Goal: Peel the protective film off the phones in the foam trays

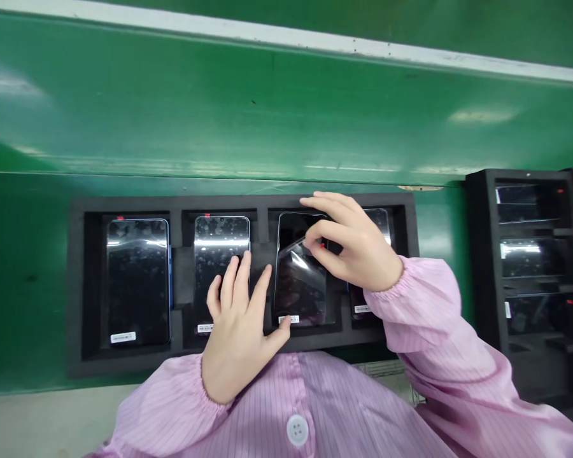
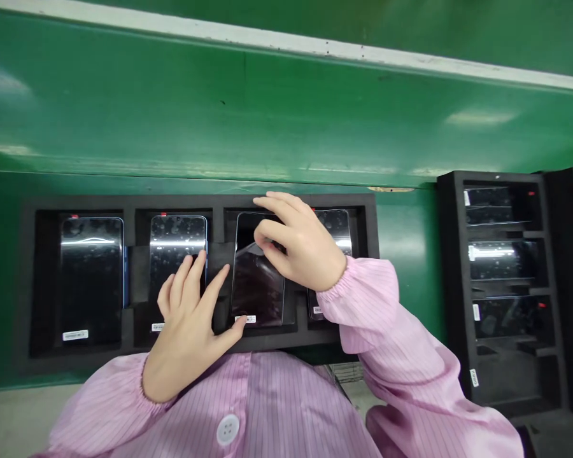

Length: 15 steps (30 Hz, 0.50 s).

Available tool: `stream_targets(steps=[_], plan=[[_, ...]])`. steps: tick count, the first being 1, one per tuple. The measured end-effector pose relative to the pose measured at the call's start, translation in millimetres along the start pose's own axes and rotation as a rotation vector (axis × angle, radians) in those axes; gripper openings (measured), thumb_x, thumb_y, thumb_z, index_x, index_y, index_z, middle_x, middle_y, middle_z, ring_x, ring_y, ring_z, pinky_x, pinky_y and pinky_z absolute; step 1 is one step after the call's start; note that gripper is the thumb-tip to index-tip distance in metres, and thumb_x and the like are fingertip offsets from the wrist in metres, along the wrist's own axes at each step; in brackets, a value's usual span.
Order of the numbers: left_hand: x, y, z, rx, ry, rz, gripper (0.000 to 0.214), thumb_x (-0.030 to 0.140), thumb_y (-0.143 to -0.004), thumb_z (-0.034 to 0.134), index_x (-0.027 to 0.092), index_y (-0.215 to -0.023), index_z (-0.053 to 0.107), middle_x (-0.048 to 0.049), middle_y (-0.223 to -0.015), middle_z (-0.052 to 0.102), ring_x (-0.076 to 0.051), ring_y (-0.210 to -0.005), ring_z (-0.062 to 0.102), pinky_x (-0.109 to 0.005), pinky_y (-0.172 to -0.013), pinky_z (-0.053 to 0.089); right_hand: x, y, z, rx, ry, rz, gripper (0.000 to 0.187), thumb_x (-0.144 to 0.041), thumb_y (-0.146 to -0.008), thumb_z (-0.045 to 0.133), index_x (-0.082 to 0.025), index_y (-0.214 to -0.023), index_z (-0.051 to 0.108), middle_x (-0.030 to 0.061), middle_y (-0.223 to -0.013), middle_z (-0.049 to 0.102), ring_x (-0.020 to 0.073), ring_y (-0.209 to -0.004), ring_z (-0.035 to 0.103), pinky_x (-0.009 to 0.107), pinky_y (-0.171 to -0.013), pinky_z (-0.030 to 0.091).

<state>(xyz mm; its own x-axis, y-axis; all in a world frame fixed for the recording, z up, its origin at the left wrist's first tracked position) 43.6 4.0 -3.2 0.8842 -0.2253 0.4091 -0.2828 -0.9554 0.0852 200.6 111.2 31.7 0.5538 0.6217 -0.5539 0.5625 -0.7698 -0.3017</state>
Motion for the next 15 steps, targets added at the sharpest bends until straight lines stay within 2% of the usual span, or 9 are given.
stream_targets(steps=[1,3,6,8,11,13,15], plan=[[-0.2,0.1,-0.1,-0.004,0.005,-0.001,0.059,0.032,-0.091,0.058,0.011,-0.145,0.043,-0.0236,-0.161,0.018,-0.039,-0.150,0.011,-0.063,-0.116,0.018,1.1,0.2,-2.3,-0.044,-0.093,0.013,0.012,-0.013,-0.085,0.058,-0.019,-0.076,0.062,0.0070,-0.118,0.070,0.0252,-0.118,0.063,0.048,-0.105,0.049],[-0.6,0.2,-0.6,-0.008,0.011,-0.007,0.058,0.032,-0.092,0.059,0.012,-0.144,0.044,-0.0234,-0.161,0.018,-0.038,-0.151,0.012,-0.062,-0.116,0.017,5.1,1.0,-8.3,-0.115,-0.331,0.076,0.014,-0.013,-0.084,0.058,-0.019,-0.072,0.057,0.0040,-0.097,0.075,0.0188,-0.095,0.072,0.041,-0.097,0.056],[-0.6,-0.2,-0.9,-0.013,0.012,-0.009,0.059,0.033,-0.092,0.059,0.012,-0.144,0.043,-0.0240,-0.160,0.020,-0.038,-0.150,0.014,-0.060,-0.116,0.015,11.3,4.1,-19.8,-0.154,-0.641,0.210,0.021,-0.015,-0.085,0.061,-0.019,-0.067,0.052,0.0001,-0.072,0.073,0.0132,-0.068,0.071,0.030,-0.078,0.061],[-0.4,-0.7,-0.9,-0.013,0.012,-0.005,0.059,0.035,-0.094,0.056,0.010,-0.145,0.042,-0.0242,-0.160,0.021,-0.037,-0.150,0.015,-0.058,-0.117,0.013,9.3,7.0,-23.5,-0.218,-0.782,0.261,0.021,-0.012,-0.086,0.061,-0.019,-0.068,0.053,0.0004,-0.071,0.074,0.0122,-0.065,0.071,0.024,-0.067,0.060],[-0.9,-1.4,-0.2,-0.013,0.013,0.004,0.057,0.038,-0.097,0.051,0.009,-0.146,0.041,-0.0231,-0.160,0.023,-0.036,-0.149,0.017,-0.053,-0.118,0.009,-7.1,13.1,-16.0,-0.458,-0.975,0.282,0.014,-0.004,-0.085,0.059,-0.018,-0.085,0.062,0.0011,-0.080,0.076,0.0120,-0.070,0.074,0.019,-0.063,0.059],[-1.2,-1.4,1.5,-0.031,0.006,0.023,0.057,0.039,-0.099,0.048,0.009,-0.146,0.041,-0.0211,-0.159,0.027,-0.036,-0.149,0.017,-0.052,-0.119,0.005,-22.2,16.7,-6.8,-0.611,-1.057,0.267,0.025,-0.003,-0.086,0.058,-0.018,-0.105,0.064,0.0026,-0.088,0.077,0.0122,-0.077,0.075,0.017,-0.066,0.060],[-1.2,-0.9,2.9,-0.048,-0.016,0.055,0.057,0.041,-0.100,0.044,0.009,-0.147,0.039,-0.0196,-0.158,0.030,-0.036,-0.148,0.018,-0.052,-0.118,0.003,-35.5,18.2,3.6,-0.707,-1.006,0.204,0.035,-0.003,-0.087,0.057,-0.016,-0.118,0.063,0.0035,-0.094,0.077,0.0117,-0.084,0.075,0.017,-0.071,0.060]])
Point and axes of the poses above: each hand's wrist, its own y-axis away from the middle knuckle, its own z-axis out of the palm, x = y × z, the point moved 6 cm from there along -y, towards the middle knuckle
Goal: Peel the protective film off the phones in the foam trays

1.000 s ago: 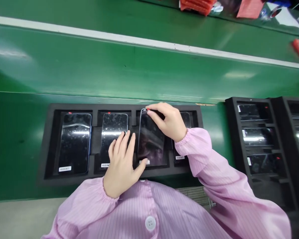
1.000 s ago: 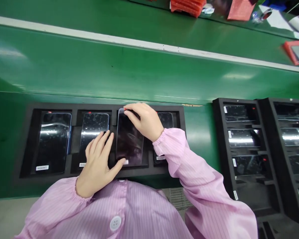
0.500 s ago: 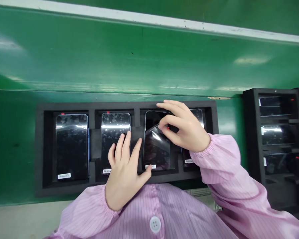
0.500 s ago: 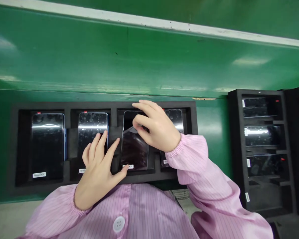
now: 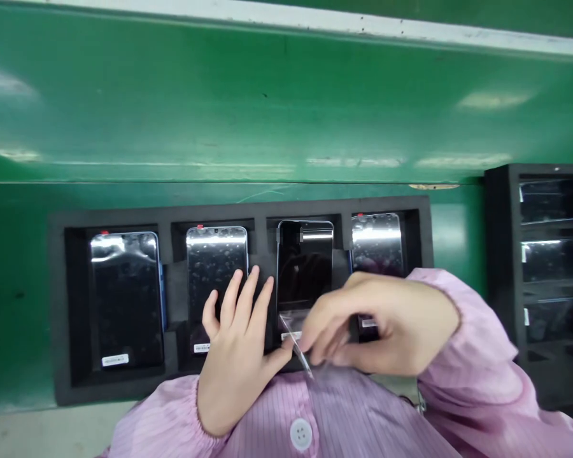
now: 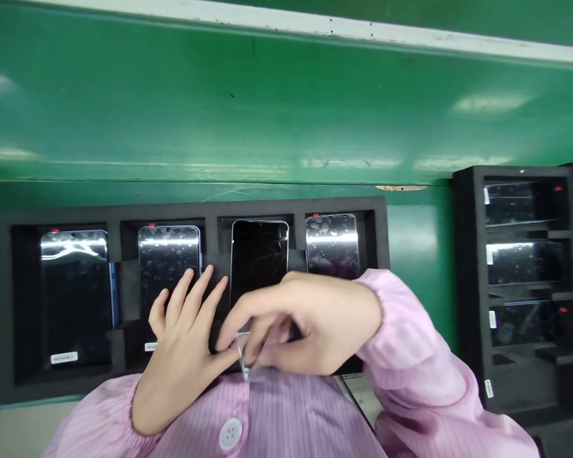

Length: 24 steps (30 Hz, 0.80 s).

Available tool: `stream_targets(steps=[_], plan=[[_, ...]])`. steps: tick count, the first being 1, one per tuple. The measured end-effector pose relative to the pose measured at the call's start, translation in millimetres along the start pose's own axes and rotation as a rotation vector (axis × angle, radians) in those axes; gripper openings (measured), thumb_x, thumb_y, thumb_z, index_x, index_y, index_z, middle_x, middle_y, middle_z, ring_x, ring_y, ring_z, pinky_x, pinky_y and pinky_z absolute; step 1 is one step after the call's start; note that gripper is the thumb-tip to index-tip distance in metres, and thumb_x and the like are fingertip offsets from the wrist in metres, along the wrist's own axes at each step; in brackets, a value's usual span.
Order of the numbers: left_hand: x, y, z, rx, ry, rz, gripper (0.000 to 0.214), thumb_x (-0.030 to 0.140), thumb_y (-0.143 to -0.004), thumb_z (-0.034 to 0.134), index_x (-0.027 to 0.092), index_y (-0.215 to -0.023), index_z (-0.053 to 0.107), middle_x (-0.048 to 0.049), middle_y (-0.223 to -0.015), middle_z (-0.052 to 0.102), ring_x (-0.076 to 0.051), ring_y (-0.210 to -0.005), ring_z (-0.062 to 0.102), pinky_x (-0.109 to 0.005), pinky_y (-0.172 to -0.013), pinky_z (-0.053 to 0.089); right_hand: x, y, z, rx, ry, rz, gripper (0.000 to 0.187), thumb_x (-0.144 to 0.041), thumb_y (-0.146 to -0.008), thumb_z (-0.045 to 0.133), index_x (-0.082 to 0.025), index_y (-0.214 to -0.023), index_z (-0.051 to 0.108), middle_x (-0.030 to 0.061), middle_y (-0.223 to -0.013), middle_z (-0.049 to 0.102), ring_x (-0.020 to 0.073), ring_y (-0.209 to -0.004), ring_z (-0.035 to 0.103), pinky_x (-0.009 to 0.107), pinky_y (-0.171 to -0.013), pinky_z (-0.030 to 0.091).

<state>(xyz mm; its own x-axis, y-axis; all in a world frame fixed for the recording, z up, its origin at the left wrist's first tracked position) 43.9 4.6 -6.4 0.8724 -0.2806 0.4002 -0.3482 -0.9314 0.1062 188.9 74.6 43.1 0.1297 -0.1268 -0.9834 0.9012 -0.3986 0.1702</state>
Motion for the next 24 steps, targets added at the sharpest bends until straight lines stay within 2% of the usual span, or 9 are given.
stream_targets(steps=[3,5,9,11,15,17,20,22,24], plan=[[-0.3,1.4,0.3,0.003,-0.036,0.045,0.056,0.043,-0.103,0.038,0.009,-0.148,0.039,-0.0200,-0.158,0.030,-0.038,-0.148,0.017,-0.054,-0.117,0.004,2.5,-11.2,13.5,-0.002,0.302,-0.073,0.032,-0.006,-0.087,0.060,-0.017,-0.117,0.065,-0.0004,-0.091,0.076,0.0103,-0.079,0.073,0.017,-0.070,0.057],[-0.9,2.7,0.5,0.008,-0.040,0.065,0.056,0.043,-0.103,0.037,0.011,-0.148,0.038,-0.0201,-0.158,0.030,-0.039,-0.148,0.017,-0.054,-0.117,0.003,2.8,-15.1,20.2,0.060,0.491,-0.196,0.025,-0.011,-0.089,0.060,-0.017,-0.111,0.067,-0.0013,-0.086,0.075,0.0107,-0.074,0.071,0.020,-0.067,0.055],[-5.4,6.3,5.7,-0.017,-0.010,0.051,0.060,0.029,-0.100,0.037,0.015,-0.156,0.023,-0.0173,-0.160,0.028,-0.037,-0.150,0.015,-0.055,-0.118,0.005,2.1,-10.7,36.8,0.265,0.730,-0.459,0.017,-0.021,-0.094,0.056,-0.023,-0.100,0.072,-0.0010,-0.083,0.074,0.0114,-0.067,0.066,0.025,-0.060,0.052],[-8.9,7.9,10.6,-0.033,-0.004,0.034,0.065,0.025,-0.098,0.036,0.016,-0.159,0.015,-0.0156,-0.160,0.027,-0.037,-0.150,0.013,-0.056,-0.118,0.006,1.2,-5.7,42.9,0.368,0.771,-0.510,0.015,-0.026,-0.093,0.058,-0.029,-0.096,0.073,-0.0038,-0.083,0.074,0.0115,-0.062,0.064,0.026,-0.054,0.052],[-6.9,7.9,9.9,0.056,-0.026,0.080,0.069,0.032,-0.097,0.039,0.016,-0.159,0.016,-0.0160,-0.157,0.034,-0.037,-0.149,0.018,-0.056,-0.119,0.004,-2.4,2.9,30.7,0.588,0.797,-0.367,0.020,-0.025,-0.094,0.058,-0.034,-0.107,0.071,-0.0059,-0.088,0.074,0.0113,-0.071,0.068,0.022,-0.063,0.059],[-4.9,5.7,7.7,0.044,-0.014,0.052,0.071,0.037,-0.098,0.044,0.014,-0.159,0.016,-0.0190,-0.154,0.038,-0.039,-0.148,0.021,-0.060,-0.118,0.006,-5.2,8.0,12.8,0.746,0.818,-0.241,0.028,-0.019,-0.095,0.056,-0.030,-0.119,0.066,-0.0052,-0.094,0.075,0.0091,-0.077,0.070,0.019,-0.075,0.060],[0.6,2.3,0.3,0.023,0.022,0.022,0.072,0.040,-0.099,0.047,0.009,-0.156,0.015,-0.0258,-0.153,0.034,-0.041,-0.149,0.018,-0.064,-0.116,0.011,-7.6,13.8,-13.6,0.959,0.735,-0.144,0.035,-0.015,-0.095,0.056,-0.024,-0.129,0.061,-0.0022,-0.110,0.074,0.0065,-0.083,0.070,0.016,-0.085,0.058],[4.2,1.1,-5.8,0.043,0.051,0.030,0.060,0.036,-0.099,0.049,0.011,-0.149,0.026,-0.0276,-0.155,0.028,-0.041,-0.149,0.016,-0.066,-0.116,0.013,-3.5,10.3,-24.7,0.969,0.547,-0.140,0.032,-0.015,-0.096,0.055,-0.023,-0.125,0.063,-0.0018,-0.115,0.072,0.0062,-0.086,0.071,0.016,-0.084,0.059],[5.7,0.7,-8.2,0.034,0.062,0.040,0.037,0.029,-0.099,0.051,0.017,-0.132,0.040,-0.0262,-0.157,0.023,-0.042,-0.149,0.016,-0.069,-0.115,0.013,4.1,0.5,-29.4,0.856,0.289,-0.152,0.025,-0.018,-0.097,0.053,-0.022,-0.116,0.068,-0.0028,-0.108,0.073,0.0062,-0.085,0.071,0.016,-0.079,0.059]])
Point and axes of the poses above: each hand's wrist, its own y-axis away from the middle knuckle, its own z-axis out of the palm, x = y × z, the point moved 6 cm from there along -y, towards the middle knuckle
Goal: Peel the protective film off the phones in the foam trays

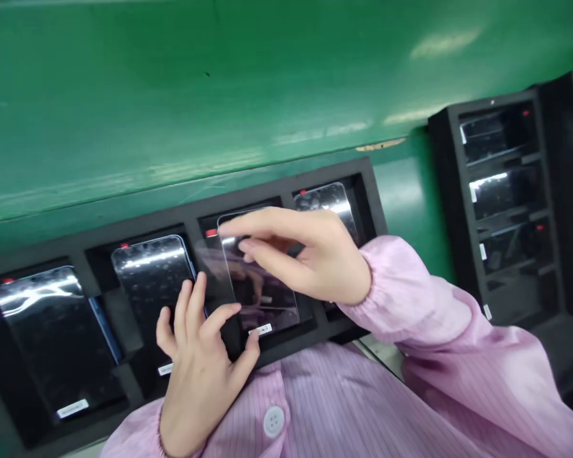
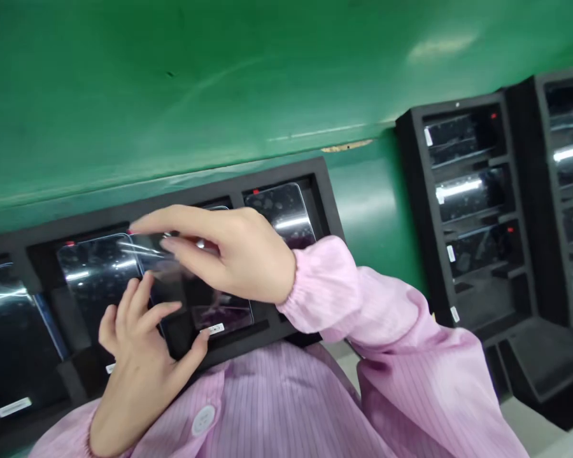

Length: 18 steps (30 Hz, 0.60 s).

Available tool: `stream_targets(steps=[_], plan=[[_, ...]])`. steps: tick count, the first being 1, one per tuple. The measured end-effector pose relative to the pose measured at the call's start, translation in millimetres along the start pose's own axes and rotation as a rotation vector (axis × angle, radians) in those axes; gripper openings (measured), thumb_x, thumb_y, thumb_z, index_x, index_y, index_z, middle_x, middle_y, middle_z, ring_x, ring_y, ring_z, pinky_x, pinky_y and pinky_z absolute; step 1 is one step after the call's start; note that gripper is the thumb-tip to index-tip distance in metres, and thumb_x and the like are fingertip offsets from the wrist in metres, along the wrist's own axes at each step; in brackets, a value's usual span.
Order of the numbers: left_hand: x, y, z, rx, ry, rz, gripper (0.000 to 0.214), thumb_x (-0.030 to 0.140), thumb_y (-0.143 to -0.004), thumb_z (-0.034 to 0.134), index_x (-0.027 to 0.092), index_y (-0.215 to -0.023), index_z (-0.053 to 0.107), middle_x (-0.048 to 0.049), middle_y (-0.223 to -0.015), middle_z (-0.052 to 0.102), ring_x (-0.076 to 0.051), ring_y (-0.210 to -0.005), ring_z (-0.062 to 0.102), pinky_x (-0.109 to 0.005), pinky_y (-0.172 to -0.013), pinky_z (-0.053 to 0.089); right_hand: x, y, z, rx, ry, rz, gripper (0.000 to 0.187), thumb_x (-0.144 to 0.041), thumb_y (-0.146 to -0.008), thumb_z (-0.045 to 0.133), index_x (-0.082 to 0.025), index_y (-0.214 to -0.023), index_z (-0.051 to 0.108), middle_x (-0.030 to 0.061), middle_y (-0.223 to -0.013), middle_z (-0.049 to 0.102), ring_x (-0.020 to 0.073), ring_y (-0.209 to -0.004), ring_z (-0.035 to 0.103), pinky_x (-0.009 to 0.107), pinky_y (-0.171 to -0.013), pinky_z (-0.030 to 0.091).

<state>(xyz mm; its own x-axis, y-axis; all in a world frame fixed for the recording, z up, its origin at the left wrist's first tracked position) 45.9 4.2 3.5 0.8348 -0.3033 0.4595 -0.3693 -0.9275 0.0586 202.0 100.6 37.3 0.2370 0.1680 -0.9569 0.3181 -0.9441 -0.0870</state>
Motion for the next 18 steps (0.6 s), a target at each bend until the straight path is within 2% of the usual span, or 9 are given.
stream_targets(steps=[2,5,8,11,13,15,18], plan=[[0.6,0.0,1.2,-0.046,-0.019,0.018,0.019,0.024,-0.098,0.051,0.020,-0.116,0.048,-0.0236,-0.156,0.027,-0.045,-0.149,0.014,-0.074,-0.112,0.015,8.1,-5.3,10.2,-0.140,-0.253,0.091,0.022,-0.019,-0.097,0.052,-0.020,-0.109,0.070,-0.0029,-0.097,0.074,0.0063,-0.081,0.071,0.015,-0.072,0.059],[0.8,-0.2,3.6,-0.113,-0.076,0.052,0.010,0.023,-0.097,0.052,0.021,-0.106,0.055,-0.0205,-0.149,0.038,-0.050,-0.147,0.013,-0.081,-0.105,0.018,18.9,-8.3,23.9,-0.304,-0.529,0.233,0.023,-0.012,-0.094,0.052,-0.019,-0.105,0.071,-0.0012,-0.095,0.075,0.0073,-0.082,0.071,0.015,-0.072,0.060],[0.5,-1.0,2.7,-0.131,-0.081,0.050,0.007,0.023,-0.096,0.053,0.021,-0.092,0.058,-0.0182,-0.150,0.038,-0.052,-0.146,0.012,-0.082,-0.104,0.018,28.7,-8.4,30.5,-0.358,-0.665,0.343,0.022,-0.008,-0.090,0.057,-0.018,-0.102,0.072,0.0019,-0.106,0.075,0.0113,-0.094,0.072,0.021,-0.083,0.062],[0.3,-1.4,1.3,-0.125,-0.063,0.026,0.012,0.024,-0.096,0.052,0.020,-0.086,0.057,-0.0172,-0.153,0.036,-0.050,-0.147,0.011,-0.081,-0.107,0.016,31.5,-7.4,29.9,-0.389,-0.694,0.387,0.019,-0.012,-0.088,0.064,-0.018,-0.105,0.071,0.0043,-0.113,0.073,0.0159,-0.104,0.071,0.026,-0.090,0.061],[0.6,-1.0,1.6,-0.123,-0.059,0.018,0.013,0.026,-0.096,0.052,0.020,-0.085,0.056,-0.0162,-0.154,0.036,-0.049,-0.148,0.012,-0.080,-0.108,0.016,28.5,-8.6,19.6,-0.344,-0.667,0.370,0.027,-0.016,-0.088,0.067,-0.018,-0.114,0.067,0.0053,-0.122,0.070,0.0165,-0.107,0.070,0.026,-0.090,0.060],[-0.3,-0.4,2.4,-0.118,-0.055,0.001,0.015,0.028,-0.096,0.052,0.021,-0.084,0.056,-0.0139,-0.155,0.036,-0.047,-0.149,0.012,-0.078,-0.109,0.015,20.5,-11.8,-2.8,-0.217,-0.614,0.281,0.033,-0.020,-0.091,0.065,-0.018,-0.124,0.060,0.0050,-0.129,0.066,0.0149,-0.106,0.070,0.027,-0.092,0.059],[-1.6,0.6,3.6,-0.098,-0.047,-0.012,0.016,0.030,-0.097,0.050,0.022,-0.084,0.056,-0.0113,-0.155,0.037,-0.044,-0.149,0.012,-0.076,-0.111,0.014,-2.1,-12.3,-54.9,0.059,-0.431,-0.027,0.026,-0.018,-0.094,0.059,-0.014,-0.120,0.059,0.0007,-0.112,0.071,0.0085,-0.091,0.071,0.022,-0.086,0.059]])
Point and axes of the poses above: each hand's wrist, its own y-axis away from the middle knuckle, its own z-axis out of the palm, x = y × z, the point moved 6 cm from there along -y, towards the middle knuckle
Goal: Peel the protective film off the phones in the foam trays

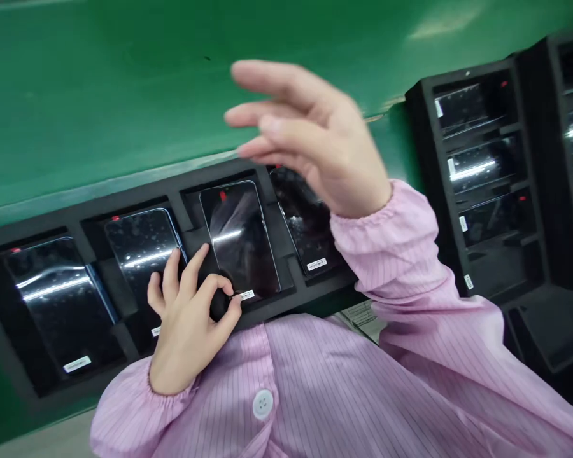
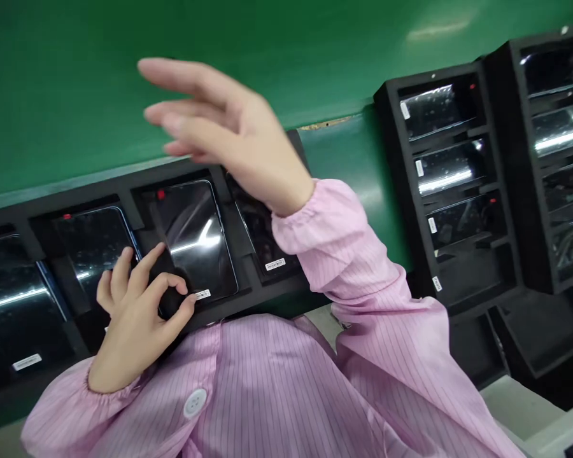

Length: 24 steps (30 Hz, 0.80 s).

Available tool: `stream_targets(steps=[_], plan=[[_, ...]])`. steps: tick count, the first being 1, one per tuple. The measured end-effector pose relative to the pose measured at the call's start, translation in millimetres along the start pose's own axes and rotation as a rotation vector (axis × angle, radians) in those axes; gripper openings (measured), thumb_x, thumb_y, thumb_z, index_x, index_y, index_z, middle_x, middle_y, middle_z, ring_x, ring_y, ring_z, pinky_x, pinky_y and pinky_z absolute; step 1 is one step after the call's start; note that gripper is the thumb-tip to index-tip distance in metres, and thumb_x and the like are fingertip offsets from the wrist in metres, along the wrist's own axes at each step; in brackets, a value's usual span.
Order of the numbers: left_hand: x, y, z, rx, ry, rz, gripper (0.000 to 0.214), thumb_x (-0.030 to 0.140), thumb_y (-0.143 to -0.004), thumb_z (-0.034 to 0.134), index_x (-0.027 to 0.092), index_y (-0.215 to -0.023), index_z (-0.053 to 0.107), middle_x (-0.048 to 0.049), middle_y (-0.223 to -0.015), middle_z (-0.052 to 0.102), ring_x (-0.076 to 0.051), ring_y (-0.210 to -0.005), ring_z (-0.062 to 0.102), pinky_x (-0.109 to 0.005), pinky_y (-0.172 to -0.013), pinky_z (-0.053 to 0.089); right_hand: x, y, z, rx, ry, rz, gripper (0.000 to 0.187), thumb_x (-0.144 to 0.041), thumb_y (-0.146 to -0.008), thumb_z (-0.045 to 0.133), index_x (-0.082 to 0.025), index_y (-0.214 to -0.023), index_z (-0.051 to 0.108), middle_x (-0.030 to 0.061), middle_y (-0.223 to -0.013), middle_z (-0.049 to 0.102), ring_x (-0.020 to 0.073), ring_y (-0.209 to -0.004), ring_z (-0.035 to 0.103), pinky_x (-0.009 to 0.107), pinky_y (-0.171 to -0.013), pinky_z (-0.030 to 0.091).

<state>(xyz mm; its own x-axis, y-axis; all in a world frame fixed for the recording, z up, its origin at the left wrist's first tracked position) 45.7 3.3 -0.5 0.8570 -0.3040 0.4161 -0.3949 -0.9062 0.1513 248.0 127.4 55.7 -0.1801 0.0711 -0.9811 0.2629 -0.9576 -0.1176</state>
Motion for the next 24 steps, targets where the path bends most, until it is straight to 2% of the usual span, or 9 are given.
stream_targets(steps=[2,3,5,6,9,13,16,19,24], plan=[[-0.3,0.7,0.6,0.024,0.003,-0.001,0.014,0.031,-0.097,0.050,0.022,-0.090,0.057,-0.0110,-0.154,0.039,-0.043,-0.149,0.014,-0.075,-0.112,0.015,-23.4,4.2,-21.4,0.061,0.315,-0.179,0.013,-0.015,-0.092,0.059,-0.014,-0.103,0.067,-0.0023,-0.093,0.072,0.0062,-0.078,0.068,0.019,-0.076,0.056],[-0.4,1.0,0.7,0.039,0.005,0.000,0.013,0.032,-0.097,0.049,0.023,-0.094,0.058,-0.0111,-0.153,0.041,-0.042,-0.149,0.016,-0.075,-0.112,0.015,-27.8,6.8,-28.5,0.048,0.527,-0.197,0.010,-0.015,-0.090,0.060,-0.015,-0.095,0.069,-0.0025,-0.086,0.071,0.0070,-0.075,0.066,0.020,-0.073,0.054],[-0.8,1.5,1.2,0.066,0.011,-0.005,0.013,0.032,-0.097,0.048,0.023,-0.100,0.058,-0.0109,-0.151,0.043,-0.041,-0.149,0.017,-0.075,-0.112,0.016,-20.4,11.8,-38.4,-0.060,0.946,-0.113,0.011,-0.016,-0.088,0.061,-0.015,-0.085,0.072,-0.0005,-0.082,0.071,0.0119,-0.078,0.065,0.027,-0.079,0.051],[-1.2,1.6,1.5,0.077,0.015,-0.008,0.014,0.032,-0.098,0.047,0.024,-0.102,0.057,-0.0107,-0.150,0.045,-0.040,-0.149,0.018,-0.074,-0.112,0.017,-11.6,14.8,-42.9,-0.116,1.109,-0.049,0.011,-0.016,-0.086,0.062,-0.016,-0.087,0.073,0.0010,-0.083,0.071,0.0154,-0.083,0.065,0.032,-0.085,0.050],[-2.6,1.7,2.0,0.109,0.027,-0.018,0.016,0.031,-0.099,0.043,0.024,-0.102,0.057,-0.0098,-0.148,0.047,-0.039,-0.149,0.020,-0.073,-0.112,0.018,13.5,23.2,-50.6,-0.145,1.368,0.047,0.016,-0.019,-0.086,0.061,-0.016,-0.097,0.073,0.0057,-0.095,0.070,0.0235,-0.097,0.061,0.045,-0.096,0.042],[-4.7,1.7,2.3,0.141,0.032,-0.027,0.018,0.032,-0.100,0.040,0.025,-0.102,0.056,-0.0086,-0.146,0.050,-0.038,-0.148,0.023,-0.072,-0.113,0.019,28.1,30.4,-44.1,-0.028,1.507,-0.006,0.026,-0.035,-0.088,0.064,-0.014,-0.103,0.069,0.0101,-0.103,0.066,0.0281,-0.105,0.055,0.047,-0.102,0.037],[-5.0,1.7,3.0,0.148,0.025,-0.030,0.018,0.031,-0.100,0.039,0.025,-0.102,0.056,-0.0083,-0.147,0.049,-0.037,-0.148,0.024,-0.071,-0.113,0.020,27.7,31.0,-38.1,0.011,1.580,-0.052,0.027,-0.038,-0.091,0.060,-0.013,-0.097,0.068,0.0118,-0.100,0.065,0.0291,-0.103,0.054,0.049,-0.104,0.034],[-5.1,1.8,3.2,0.164,0.016,-0.034,0.017,0.031,-0.100,0.039,0.025,-0.102,0.055,-0.0087,-0.146,0.050,-0.037,-0.148,0.025,-0.070,-0.113,0.021,26.8,27.4,-35.4,-0.026,1.592,-0.090,0.025,-0.036,-0.092,0.059,-0.013,-0.090,0.070,0.0118,-0.097,0.065,0.0280,-0.100,0.054,0.050,-0.105,0.032],[-5.4,2.2,5.8,0.194,0.011,-0.016,0.018,0.031,-0.100,0.038,0.025,-0.100,0.055,-0.0083,-0.141,0.054,-0.035,-0.147,0.028,-0.066,-0.114,0.020,33.8,23.6,-38.1,-0.134,1.435,-0.128,0.023,-0.033,-0.089,0.068,-0.017,-0.106,0.073,0.0083,-0.100,0.064,0.0224,-0.094,0.057,0.044,-0.098,0.037]])
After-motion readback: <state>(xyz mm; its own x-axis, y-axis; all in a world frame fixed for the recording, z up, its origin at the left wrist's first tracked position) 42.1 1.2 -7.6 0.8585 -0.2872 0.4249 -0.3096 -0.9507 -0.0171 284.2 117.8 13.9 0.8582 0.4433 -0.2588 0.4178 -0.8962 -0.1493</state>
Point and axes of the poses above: each hand's wrist, its own y-axis away from the middle knuckle, its own z-axis out of the palm, x = y × z, the point moved 6 cm from there along -y, towards the middle knuckle
